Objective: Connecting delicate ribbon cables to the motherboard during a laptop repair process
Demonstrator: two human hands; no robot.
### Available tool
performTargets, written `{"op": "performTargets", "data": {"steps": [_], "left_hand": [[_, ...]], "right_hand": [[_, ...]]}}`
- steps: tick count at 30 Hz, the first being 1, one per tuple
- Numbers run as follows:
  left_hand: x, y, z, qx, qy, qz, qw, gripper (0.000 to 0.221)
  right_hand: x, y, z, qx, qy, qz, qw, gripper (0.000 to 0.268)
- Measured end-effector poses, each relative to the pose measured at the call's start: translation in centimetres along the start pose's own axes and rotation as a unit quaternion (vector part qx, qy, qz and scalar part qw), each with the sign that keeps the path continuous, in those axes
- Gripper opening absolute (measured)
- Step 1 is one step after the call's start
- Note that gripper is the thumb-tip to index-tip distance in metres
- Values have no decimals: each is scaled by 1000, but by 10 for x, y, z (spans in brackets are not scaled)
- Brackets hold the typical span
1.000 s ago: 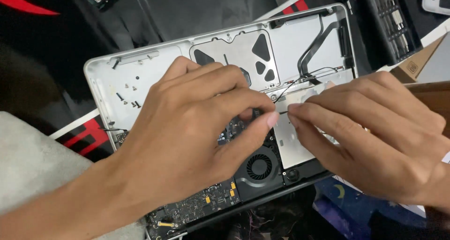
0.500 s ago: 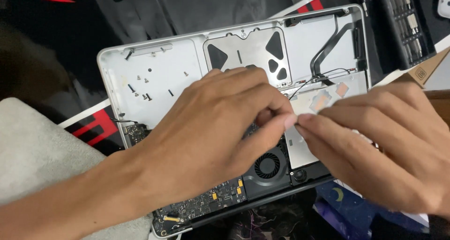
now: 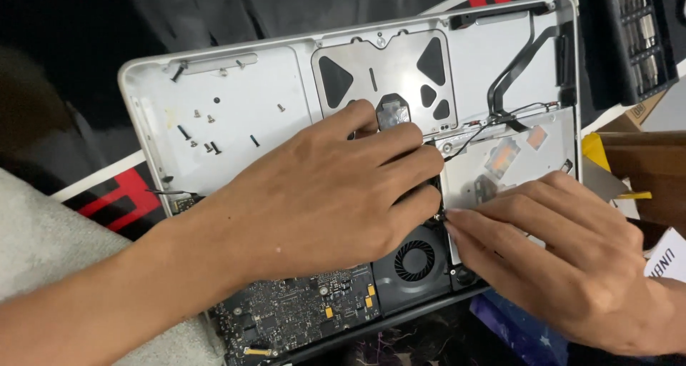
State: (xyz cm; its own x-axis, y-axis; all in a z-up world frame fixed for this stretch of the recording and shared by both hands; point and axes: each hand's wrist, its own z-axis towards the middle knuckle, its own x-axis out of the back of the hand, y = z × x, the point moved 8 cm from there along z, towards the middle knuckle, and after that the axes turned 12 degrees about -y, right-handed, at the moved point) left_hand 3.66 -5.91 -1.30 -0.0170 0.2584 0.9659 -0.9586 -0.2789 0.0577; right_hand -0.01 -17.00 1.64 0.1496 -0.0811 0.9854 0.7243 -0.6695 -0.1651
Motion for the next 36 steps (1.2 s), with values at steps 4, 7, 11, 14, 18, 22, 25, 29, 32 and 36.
{"op": "performTargets", "data": {"steps": [4, 7, 11, 14, 18, 22, 25, 29, 32, 36], "left_hand": [[-3, -1, 0, -3, -2, -44, 999, 10], [-1, -1, -1, 2, 8, -29, 1000, 13], [0, 0, -2, 2, 16, -23, 1000, 12], [3, -1, -5, 6, 45, -27, 999, 19], [4, 0, -6, 5, 54, -25, 998, 23], [3, 0, -6, 1, 49, -37, 998, 20], [3, 0, -6, 2, 51, -28, 998, 22], [4, 0, -5, 0, 43, -25, 999, 20], [3, 0, -5, -3, 41, -28, 999, 14], [3, 1, -4, 1, 38, -29, 999, 10]], "right_hand": [[-1, 1, 1, -21, -29, -4, 999, 15], [-7, 4, 0, -37, -74, -12, 996, 19], [-4, -1, 4, -39, -72, -27, 996, 15], [-7, -1, 2, -54, -85, -42, 994, 17], [-5, -3, 4, -59, -71, -42, 995, 17], [-4, -4, 3, -60, -55, -38, 996, 17], [-3, -5, 3, -58, -50, -32, 997, 16], [-2, -9, 0, -53, -44, -49, 996, 15], [-5, -13, -2, -59, -71, -78, 993, 17], [-3, -16, 2, -71, -76, -87, 991, 6]]}}
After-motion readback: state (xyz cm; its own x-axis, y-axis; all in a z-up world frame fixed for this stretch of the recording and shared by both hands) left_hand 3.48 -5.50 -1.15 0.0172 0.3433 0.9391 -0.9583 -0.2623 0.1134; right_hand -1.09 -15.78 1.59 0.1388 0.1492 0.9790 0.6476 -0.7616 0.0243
